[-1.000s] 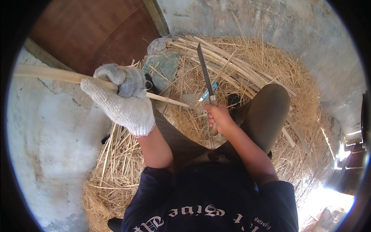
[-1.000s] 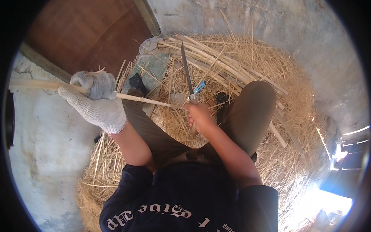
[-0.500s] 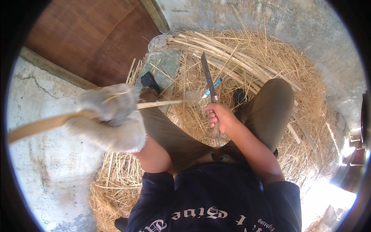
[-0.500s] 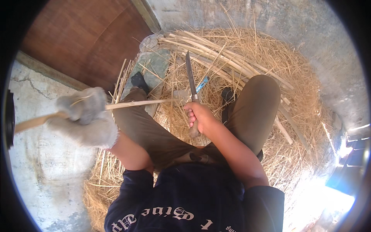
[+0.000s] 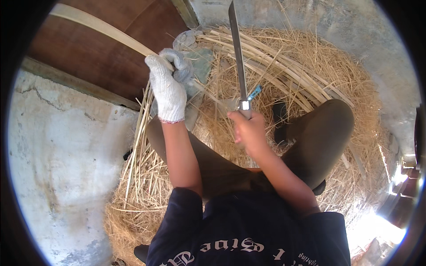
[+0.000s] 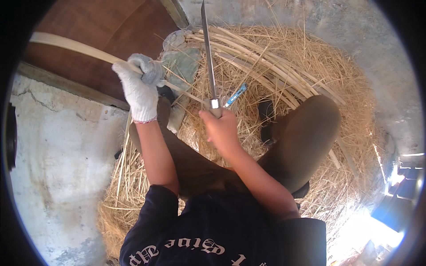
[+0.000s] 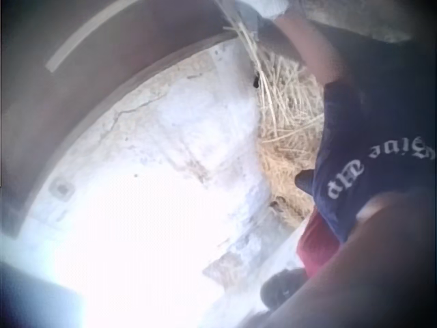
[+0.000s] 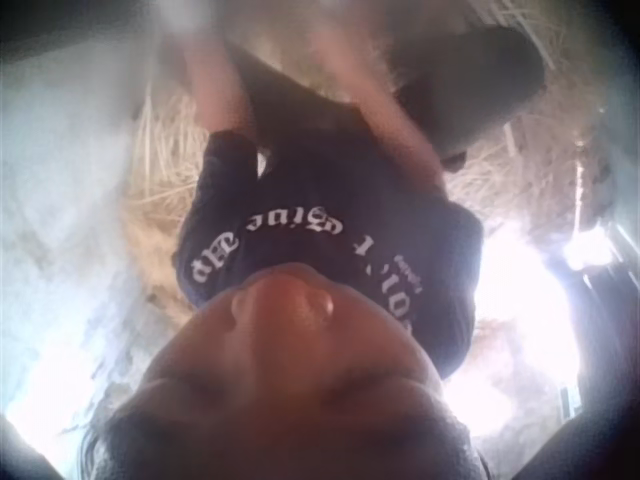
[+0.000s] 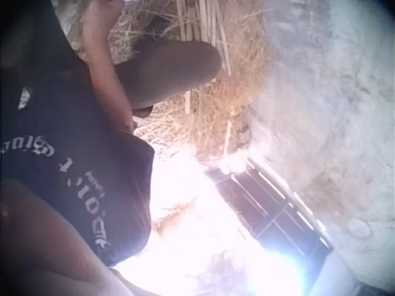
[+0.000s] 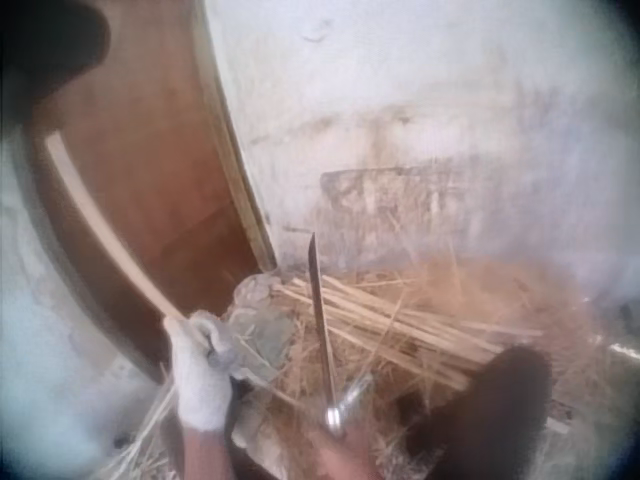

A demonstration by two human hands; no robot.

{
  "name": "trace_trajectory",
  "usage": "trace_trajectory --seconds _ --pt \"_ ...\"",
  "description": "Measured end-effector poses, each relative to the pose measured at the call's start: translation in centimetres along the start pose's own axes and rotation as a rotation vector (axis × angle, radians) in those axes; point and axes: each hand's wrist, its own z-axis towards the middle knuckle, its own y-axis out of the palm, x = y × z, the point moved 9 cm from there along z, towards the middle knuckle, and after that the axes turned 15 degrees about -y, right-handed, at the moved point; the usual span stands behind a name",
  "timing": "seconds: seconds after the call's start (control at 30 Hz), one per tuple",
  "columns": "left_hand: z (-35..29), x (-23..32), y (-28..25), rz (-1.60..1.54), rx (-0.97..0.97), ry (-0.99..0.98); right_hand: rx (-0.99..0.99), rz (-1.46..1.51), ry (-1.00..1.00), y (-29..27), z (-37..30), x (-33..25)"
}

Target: The person sits on a straw-covered floor and uses a knife to split long bamboo poles into thin strips. They hold the pole with a gloved left hand and use the knife in the right hand to split the material lengthwise, occasionally using a blue tool to assist in separating the layers.

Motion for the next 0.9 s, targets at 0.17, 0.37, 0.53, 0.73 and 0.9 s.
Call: trace_trajectory --seconds 0.17,0.37,0.53,0.73,0.9 --pt "0.2 -2.5 -3.9 -0.159 -0.017 -0.08 -0.087 -0.089 0.075 0.0 -0.8 8.5" --pt "-1.2 -2.9 -5.6 -0.39 -0.415 -0.12 -0.138 -0.463 0.209 -3.8 -1.0 16.0" --pt "-0.3 -2.6 -9.0 -0.447 -0.18 -0.098 -0.126 -0.454 -0.011 -2.3 0.3 13.0" --pt "0.9 -2.6 -8.5 -0.481 -0.096 -0.069 -0.146 -0.796 0.099 -5.6 0.8 15.9" --pt "1.6 -2.4 -8.2 -0.375 -0.082 -0.06 -0.03 -0.662 0.106 -6.1 0.7 14.7"
